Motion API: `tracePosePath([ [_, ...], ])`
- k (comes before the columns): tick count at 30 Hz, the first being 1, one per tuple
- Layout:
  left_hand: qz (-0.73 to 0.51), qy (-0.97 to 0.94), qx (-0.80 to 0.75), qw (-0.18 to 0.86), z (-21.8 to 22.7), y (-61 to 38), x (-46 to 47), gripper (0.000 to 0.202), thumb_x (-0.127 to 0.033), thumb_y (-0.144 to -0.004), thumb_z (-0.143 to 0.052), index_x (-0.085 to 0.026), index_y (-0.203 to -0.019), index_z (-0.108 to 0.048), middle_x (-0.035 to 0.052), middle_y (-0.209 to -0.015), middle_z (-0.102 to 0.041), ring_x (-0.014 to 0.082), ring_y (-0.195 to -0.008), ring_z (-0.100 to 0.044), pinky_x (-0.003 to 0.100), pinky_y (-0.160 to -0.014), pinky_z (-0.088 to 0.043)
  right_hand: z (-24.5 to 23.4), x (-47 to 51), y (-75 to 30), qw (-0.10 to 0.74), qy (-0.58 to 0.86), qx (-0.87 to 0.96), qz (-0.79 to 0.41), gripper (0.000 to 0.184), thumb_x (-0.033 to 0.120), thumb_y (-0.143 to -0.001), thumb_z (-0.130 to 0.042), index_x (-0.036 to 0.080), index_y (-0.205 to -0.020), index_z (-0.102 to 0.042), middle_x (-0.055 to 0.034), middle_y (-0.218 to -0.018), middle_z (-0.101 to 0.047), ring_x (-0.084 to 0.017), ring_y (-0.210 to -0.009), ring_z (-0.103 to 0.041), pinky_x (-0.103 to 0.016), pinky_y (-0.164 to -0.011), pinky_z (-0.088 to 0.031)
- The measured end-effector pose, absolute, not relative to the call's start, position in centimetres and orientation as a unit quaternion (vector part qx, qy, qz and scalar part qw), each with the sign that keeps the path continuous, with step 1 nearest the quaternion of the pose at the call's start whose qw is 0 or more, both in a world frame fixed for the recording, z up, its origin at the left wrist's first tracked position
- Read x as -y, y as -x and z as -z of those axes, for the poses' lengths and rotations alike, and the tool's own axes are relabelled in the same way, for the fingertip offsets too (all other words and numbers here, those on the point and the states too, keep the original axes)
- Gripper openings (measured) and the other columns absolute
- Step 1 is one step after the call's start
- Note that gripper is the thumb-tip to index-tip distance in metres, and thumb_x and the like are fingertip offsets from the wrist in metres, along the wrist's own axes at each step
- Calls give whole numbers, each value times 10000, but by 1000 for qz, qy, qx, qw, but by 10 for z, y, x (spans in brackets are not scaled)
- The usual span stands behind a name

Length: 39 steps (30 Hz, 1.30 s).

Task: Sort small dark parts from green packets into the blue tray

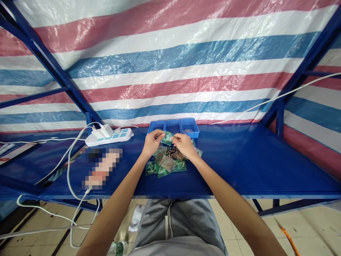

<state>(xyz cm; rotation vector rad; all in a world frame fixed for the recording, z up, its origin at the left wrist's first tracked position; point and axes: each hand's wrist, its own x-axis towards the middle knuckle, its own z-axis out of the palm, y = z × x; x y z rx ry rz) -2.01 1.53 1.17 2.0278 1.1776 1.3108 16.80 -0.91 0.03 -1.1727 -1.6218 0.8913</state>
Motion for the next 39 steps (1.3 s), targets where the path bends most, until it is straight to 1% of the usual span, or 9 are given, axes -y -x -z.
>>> tracePosePath([
  [6, -497, -705, -442, 246, -9, 21, -19, 296, -460, -881, -650, -207, -1005, -742, 47, -905, -744, 202, -821, -673, 303, -738, -523, 0, 9, -166, 494, 446, 645, -376, 343, 518, -876, -595, 208, -731, -621, -46, -707, -679, -229, -682, -671, -320, -590, -502],
  [12, -491, -698, -430, 294, -7, 21, -21, 280, -427, -847, -696, -186, -981, -746, 61, -900, -746, 218, -843, -688, 312, -732, -533, 0, 6, -168, 522, 461, 604, -387, 388, 580, -838, -630, 207, -731, -629, -46, -667, -660, -229, -663, -661, -330, -591, -522],
  [20, -499, -695, -396, 335, -10, 22, -20, 284, -352, -830, -709, -176, -1052, -696, 35, -794, -702, 167, -724, -646, 272, -642, -490, -1, 10, -169, 491, 438, 637, -401, 412, 588, -839, -635, 215, -684, -555, -39, -686, -668, -224, -679, -667, -310, -585, -501],
  [25, -483, -718, -387, 318, -12, 21, -16, 252, -340, -845, -699, -205, -1057, -718, 72, -1064, -712, 203, -948, -671, 277, -712, -517, 1, 10, -166, 495, 442, 637, -391, 378, 561, -838, -648, 215, -694, -600, -30, -666, -651, -225, -677, -651, -307, -589, -482],
  [30, -426, -782, -396, 224, -14, 16, -8, 368, -467, -797, -764, -248, -1091, -738, 89, -1249, -630, 213, -963, -653, 274, -631, -501, 5, 6, -168, 530, 488, 608, -333, 395, 571, -845, -629, 212, -679, -623, -38, -678, -652, -206, -615, -606, -311, -560, -466],
  [32, -411, -807, -380, 188, -13, 14, -5, 421, -449, -793, -781, -259, -1163, -714, 85, -1256, -619, 233, -1047, -639, 301, -737, -528, 3, 5, -169, 535, 483, 608, -334, 416, 571, -833, -642, 203, -641, -615, -73, -835, -703, -225, -706, -645, -308, -563, -477],
  [35, -405, -828, -356, 151, -13, 13, -3, 401, -409, -866, -722, -265, -1238, -680, 77, -1227, -635, 242, -1120, -622, 347, -895, -519, -2, 8, -170, 546, 459, 604, -355, 439, 555, -824, -662, 195, -582, -595, -120, -1145, -699, -297, -1032, -657, -301, -622, -523],
  [37, -400, -833, -352, 149, -13, 13, -2, 358, -406, -917, -659, -259, -1243, -681, 75, -1207, -656, 241, -1115, -628, 349, -898, -517, -5, 10, -170, 556, 446, 598, -367, 443, 540, -823, -674, 196, -558, -584, -129, -1236, -673, -326, -1216, -581, -297, -663, -542],
  [39, -393, -832, -359, 154, -14, 12, -1, 326, -408, -951, -607, -245, -1219, -697, 79, -1190, -678, 241, -1090, -640, 338, -859, -521, -7, 11, -170, 561, 436, 592, -382, 429, 533, -821, -684, 192, -571, -606, -123, -1310, -643, -329, -1269, -546, -291, -661, -548],
])
